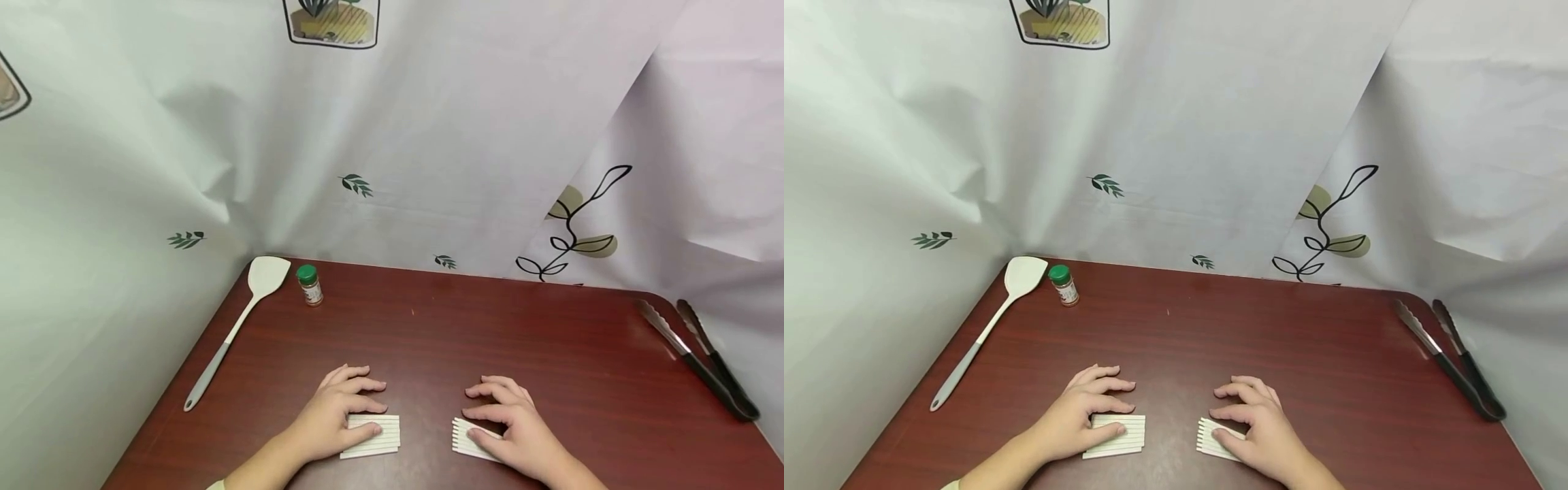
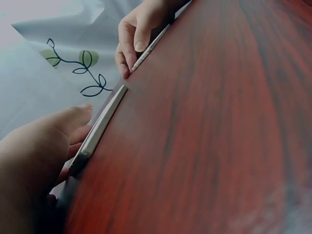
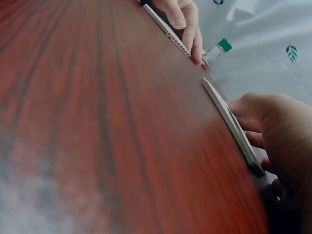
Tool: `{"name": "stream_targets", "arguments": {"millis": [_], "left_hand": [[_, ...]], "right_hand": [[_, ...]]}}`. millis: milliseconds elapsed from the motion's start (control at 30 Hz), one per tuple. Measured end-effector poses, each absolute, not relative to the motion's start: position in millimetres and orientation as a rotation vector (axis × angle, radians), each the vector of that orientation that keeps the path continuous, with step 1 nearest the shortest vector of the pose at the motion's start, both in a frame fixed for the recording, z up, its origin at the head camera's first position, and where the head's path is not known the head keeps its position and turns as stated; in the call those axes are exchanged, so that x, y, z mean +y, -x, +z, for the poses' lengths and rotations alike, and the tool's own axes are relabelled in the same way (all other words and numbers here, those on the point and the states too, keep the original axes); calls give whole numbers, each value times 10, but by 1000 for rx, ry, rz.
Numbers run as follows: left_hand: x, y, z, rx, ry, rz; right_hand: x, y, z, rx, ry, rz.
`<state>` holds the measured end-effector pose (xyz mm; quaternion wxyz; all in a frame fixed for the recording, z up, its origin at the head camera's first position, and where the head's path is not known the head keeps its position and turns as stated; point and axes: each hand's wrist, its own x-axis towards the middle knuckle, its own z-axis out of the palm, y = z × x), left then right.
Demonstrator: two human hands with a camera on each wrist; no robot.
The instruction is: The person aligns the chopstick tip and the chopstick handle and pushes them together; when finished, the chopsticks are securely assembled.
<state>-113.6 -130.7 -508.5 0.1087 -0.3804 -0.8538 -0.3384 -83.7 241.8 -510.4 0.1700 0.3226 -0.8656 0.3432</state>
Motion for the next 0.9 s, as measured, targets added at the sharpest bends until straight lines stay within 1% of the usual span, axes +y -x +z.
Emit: {"name": "stream_targets", "arguments": {"millis": [333,467,900], "left_hand": [[-1314,1122,-5092,-2483,1158,-956],[-1298,1116,-5094,-2462,1143,-949],[-1220,1054,-5041,-2562,939,-1120]], "right_hand": [[2429,825,-5123,-2486,-982,949],[2416,821,-5120,-2495,-956,971],[2351,832,-5086,-2481,-863,1032]]}}
